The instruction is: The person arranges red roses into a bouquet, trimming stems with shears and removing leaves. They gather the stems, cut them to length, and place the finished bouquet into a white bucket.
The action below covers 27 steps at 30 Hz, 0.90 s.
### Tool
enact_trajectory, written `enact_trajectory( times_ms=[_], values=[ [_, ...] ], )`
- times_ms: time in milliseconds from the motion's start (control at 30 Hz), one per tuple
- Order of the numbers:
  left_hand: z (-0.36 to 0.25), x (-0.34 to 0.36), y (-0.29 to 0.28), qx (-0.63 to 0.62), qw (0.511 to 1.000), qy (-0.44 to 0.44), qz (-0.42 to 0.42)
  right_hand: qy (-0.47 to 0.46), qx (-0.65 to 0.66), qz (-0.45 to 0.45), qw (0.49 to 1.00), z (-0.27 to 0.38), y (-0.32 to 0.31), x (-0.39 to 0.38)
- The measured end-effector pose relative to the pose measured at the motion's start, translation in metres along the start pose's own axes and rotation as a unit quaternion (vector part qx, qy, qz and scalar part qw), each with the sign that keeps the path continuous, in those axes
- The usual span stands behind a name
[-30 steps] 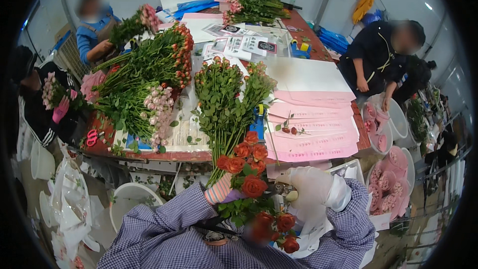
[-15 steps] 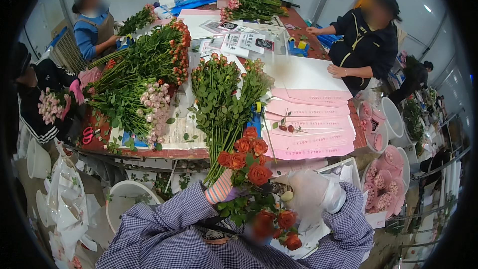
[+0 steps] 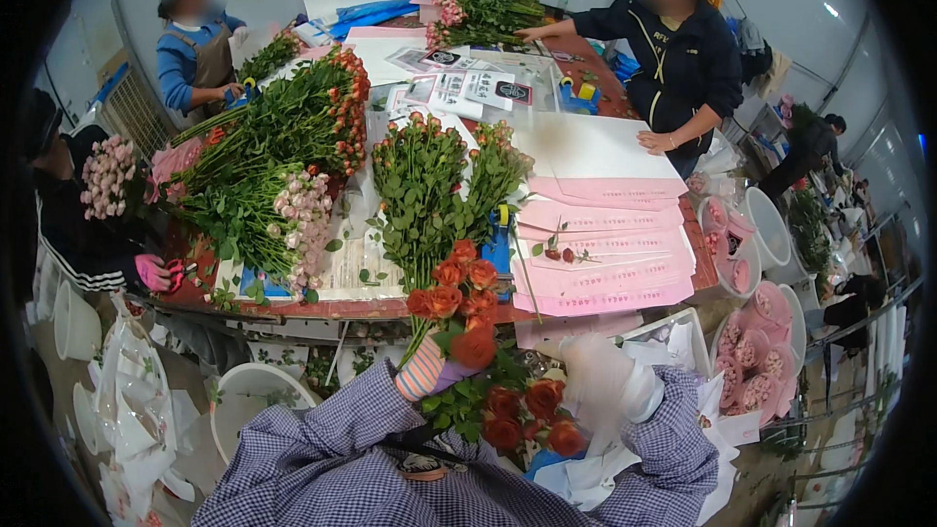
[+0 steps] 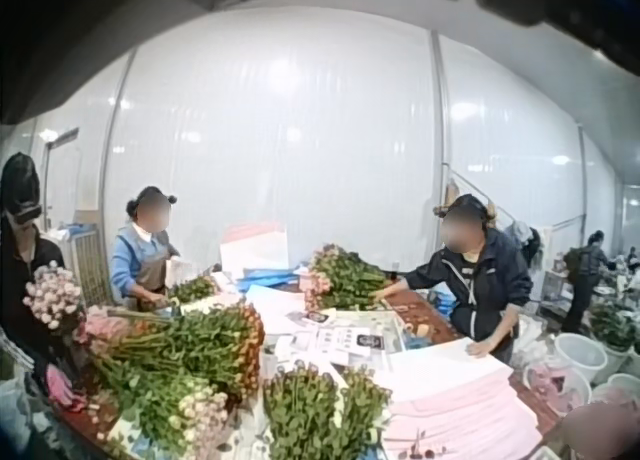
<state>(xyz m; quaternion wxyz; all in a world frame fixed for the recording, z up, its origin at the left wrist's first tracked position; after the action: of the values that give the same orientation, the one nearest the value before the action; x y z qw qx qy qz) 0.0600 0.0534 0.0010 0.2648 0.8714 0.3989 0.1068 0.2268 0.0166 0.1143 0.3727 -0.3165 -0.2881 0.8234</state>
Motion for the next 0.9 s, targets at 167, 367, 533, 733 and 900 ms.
enact_trajectory(
  times_ms=[167,367,533,733,900],
  values=[
    [-0.006,-0.007,-0.017,0.086,0.996,-0.015,-0.005,0.194,0.130,-0.096,0.968,-0.059,-0.022,0.013],
    [-0.011,-0.015,-0.024,0.025,0.996,-0.089,-0.017,0.433,0.018,-0.230,0.871,-0.223,0.011,0.051],
    [0.006,-0.025,-0.063,-0.001,0.994,0.021,-0.103,0.407,-0.128,-0.350,0.834,-0.217,0.013,0.098],
    [0.018,-0.029,-0.076,-0.171,0.980,0.056,-0.083,-0.037,0.261,-0.179,0.948,-0.033,0.026,0.110],
    [-0.030,-0.025,-0.023,-0.138,0.962,0.225,-0.075,-0.204,0.466,-0.189,0.840,0.022,0.072,0.080]
  ],
)
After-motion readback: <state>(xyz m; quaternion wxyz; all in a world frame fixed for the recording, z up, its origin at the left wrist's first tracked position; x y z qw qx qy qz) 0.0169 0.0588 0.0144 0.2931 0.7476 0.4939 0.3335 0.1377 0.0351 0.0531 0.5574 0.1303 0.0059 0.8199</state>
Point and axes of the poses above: each hand's wrist, its own x-axis towards the middle knuckle, its own y-axis out of the palm, z = x × y, the point moved 5 cm from there along x, towards the middle knuckle, and after that the axes turned 4 degrees about x, right-handed, at the moved point
